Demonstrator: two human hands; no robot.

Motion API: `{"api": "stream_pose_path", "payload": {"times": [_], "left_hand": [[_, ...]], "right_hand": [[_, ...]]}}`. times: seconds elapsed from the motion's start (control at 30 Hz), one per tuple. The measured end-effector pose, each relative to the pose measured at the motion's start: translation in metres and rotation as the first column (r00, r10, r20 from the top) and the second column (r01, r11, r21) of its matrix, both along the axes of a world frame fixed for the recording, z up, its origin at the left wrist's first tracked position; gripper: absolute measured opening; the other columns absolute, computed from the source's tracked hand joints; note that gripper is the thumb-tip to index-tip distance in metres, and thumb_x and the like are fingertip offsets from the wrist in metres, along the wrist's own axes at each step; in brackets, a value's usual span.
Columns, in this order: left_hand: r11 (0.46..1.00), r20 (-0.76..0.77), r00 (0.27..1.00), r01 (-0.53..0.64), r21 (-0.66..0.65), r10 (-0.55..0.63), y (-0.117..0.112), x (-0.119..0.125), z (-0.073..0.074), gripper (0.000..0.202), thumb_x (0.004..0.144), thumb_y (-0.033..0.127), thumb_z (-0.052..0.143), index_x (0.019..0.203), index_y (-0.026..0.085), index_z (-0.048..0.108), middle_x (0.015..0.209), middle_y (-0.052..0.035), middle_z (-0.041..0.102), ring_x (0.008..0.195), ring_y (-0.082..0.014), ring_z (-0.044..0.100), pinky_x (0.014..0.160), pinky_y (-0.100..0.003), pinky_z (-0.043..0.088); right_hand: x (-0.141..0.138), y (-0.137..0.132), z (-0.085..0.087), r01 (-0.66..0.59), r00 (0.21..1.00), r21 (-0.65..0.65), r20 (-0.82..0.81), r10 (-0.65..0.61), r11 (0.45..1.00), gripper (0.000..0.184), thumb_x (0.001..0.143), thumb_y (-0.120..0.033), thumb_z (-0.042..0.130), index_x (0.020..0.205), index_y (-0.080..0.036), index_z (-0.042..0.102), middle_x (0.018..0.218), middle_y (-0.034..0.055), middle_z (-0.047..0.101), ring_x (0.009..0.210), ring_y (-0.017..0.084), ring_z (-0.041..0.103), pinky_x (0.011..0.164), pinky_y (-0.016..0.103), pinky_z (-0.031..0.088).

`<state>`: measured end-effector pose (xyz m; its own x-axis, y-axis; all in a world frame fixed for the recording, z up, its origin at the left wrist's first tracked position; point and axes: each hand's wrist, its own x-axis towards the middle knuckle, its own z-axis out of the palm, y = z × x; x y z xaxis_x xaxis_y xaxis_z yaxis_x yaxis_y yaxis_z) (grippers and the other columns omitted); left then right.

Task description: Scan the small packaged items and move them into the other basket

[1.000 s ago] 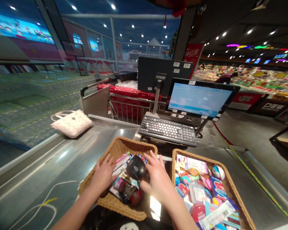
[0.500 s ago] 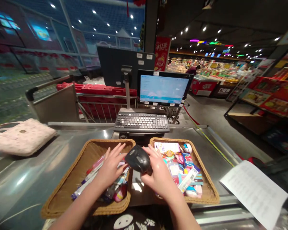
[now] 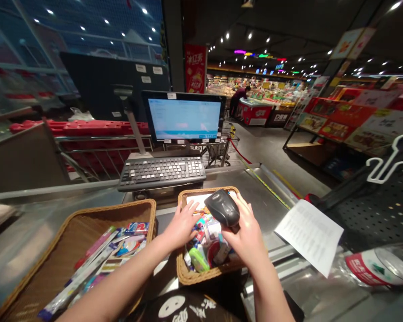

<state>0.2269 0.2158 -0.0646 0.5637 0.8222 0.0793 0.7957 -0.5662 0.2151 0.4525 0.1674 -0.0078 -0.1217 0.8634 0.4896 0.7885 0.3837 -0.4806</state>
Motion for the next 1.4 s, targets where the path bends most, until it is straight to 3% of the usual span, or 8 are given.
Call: {"api": "stream_pose_path", "payload": {"times": [0.23, 0.37, 0.47, 0.67, 0.83, 1.03, 1.2, 1.4], "left_hand": [[0.991, -0.173, 0.976, 0.127, -0.051, -0.134, 0.018, 0.044, -0.019, 0.059, 0.064, 0.048, 0.079, 0.11, 0.013, 0.067, 0.154, -0.0208, 0.033, 0.145, -0.0377, 0.024, 0.118, -0.06, 0.01], [0.986, -0.23, 0.958, 0.166, -0.033, -0.169, 0.017, 0.054, -0.036, 0.066, 0.065, 0.054, 0.075, 0.115, 0.012, 0.065, 0.156, -0.0212, 0.03, 0.147, -0.0352, 0.021, 0.12, -0.057, 0.006], [0.985, -0.242, 0.956, 0.156, -0.066, -0.168, 0.017, 0.056, -0.037, 0.075, 0.064, 0.055, 0.074, 0.122, 0.009, 0.061, 0.157, -0.0237, 0.026, 0.147, -0.0369, 0.018, 0.119, -0.06, 0.003], [0.988, -0.229, 0.971, 0.032, -0.152, -0.066, 0.016, 0.06, -0.02, 0.076, 0.066, 0.044, 0.073, 0.131, 0.009, 0.052, 0.158, -0.0238, 0.022, 0.148, -0.0387, 0.014, 0.119, -0.061, 0.003], [0.986, -0.224, 0.971, 0.045, -0.158, -0.081, 0.019, 0.053, -0.013, 0.069, 0.064, 0.04, 0.075, 0.123, 0.01, 0.056, 0.158, -0.0245, 0.022, 0.148, -0.0381, 0.016, 0.119, -0.06, 0.006], [0.996, -0.115, 0.989, 0.088, -0.028, -0.09, 0.023, 0.02, 0.001, 0.069, 0.065, 0.035, 0.073, 0.127, 0.013, 0.051, 0.158, -0.0205, 0.025, 0.149, -0.0351, 0.014, 0.118, -0.064, 0.004], [0.986, -0.045, 0.999, -0.002, 0.17, 0.009, 0.021, -0.018, 0.035, 0.057, 0.07, 0.033, 0.073, 0.122, 0.018, 0.054, 0.161, -0.0169, 0.019, 0.15, -0.0342, 0.013, 0.118, -0.064, 0.003], [0.907, -0.002, 0.985, -0.155, 0.392, 0.17, 0.012, -0.056, 0.073, 0.058, 0.074, 0.033, 0.073, 0.126, 0.018, 0.054, 0.16, -0.0186, 0.02, 0.149, -0.0354, 0.014, 0.118, -0.063, 0.005]], "right_hand": [[0.023, 0.01, 0.002, -0.008, 1.0, -0.016, 0.0, 0.008, 1.0, 0.055, 0.079, -0.027, 0.057, 0.132, -0.016, 0.052, 0.141, 0.0167, 0.054, 0.141, 0.035, 0.037, 0.114, 0.062, 0.029], [0.033, 0.015, 0.0, -0.02, 1.0, -0.02, -0.016, 0.019, 1.0, 0.056, 0.078, -0.025, 0.058, 0.133, -0.019, 0.051, 0.142, 0.0146, 0.054, 0.142, 0.034, 0.037, 0.115, 0.062, 0.028], [0.037, 0.019, -0.003, -0.037, 0.999, -0.04, -0.022, 0.036, 0.999, 0.057, 0.077, -0.024, 0.058, 0.133, -0.019, 0.051, 0.142, 0.0147, 0.053, 0.142, 0.035, 0.036, 0.115, 0.063, 0.027], [0.038, 0.024, -0.006, -0.074, 0.997, -0.067, -0.03, 0.073, 0.995, 0.059, 0.077, -0.023, 0.057, 0.135, -0.016, 0.05, 0.144, 0.0168, 0.051, 0.143, 0.035, 0.035, 0.115, 0.063, 0.024], [0.036, 0.024, -0.003, -0.082, 0.996, -0.071, -0.052, 0.078, 0.994, 0.06, 0.077, -0.025, 0.057, 0.135, -0.015, 0.05, 0.143, 0.0175, 0.052, 0.142, 0.036, 0.036, 0.114, 0.065, 0.025], [0.031, 0.021, -0.001, -0.08, 0.995, -0.073, -0.062, 0.076, 0.994, 0.059, 0.076, -0.024, 0.058, 0.135, -0.018, 0.05, 0.141, 0.0151, 0.055, 0.142, 0.035, 0.037, 0.116, 0.063, 0.025], [0.022, 0.02, 0.0, -0.089, 0.995, -0.076, -0.049, 0.085, 0.993, 0.059, 0.076, -0.024, 0.057, 0.134, -0.018, 0.051, 0.142, 0.0143, 0.054, 0.141, 0.035, 0.038, 0.116, 0.062, 0.025], [0.004, 0.021, 0.005, -0.154, 0.988, -0.022, -0.006, 0.154, 0.988, 0.064, 0.074, -0.018, 0.057, 0.138, -0.018, 0.048, 0.144, 0.014, 0.051, 0.143, 0.036, 0.035, 0.116, 0.063, 0.026]]}}
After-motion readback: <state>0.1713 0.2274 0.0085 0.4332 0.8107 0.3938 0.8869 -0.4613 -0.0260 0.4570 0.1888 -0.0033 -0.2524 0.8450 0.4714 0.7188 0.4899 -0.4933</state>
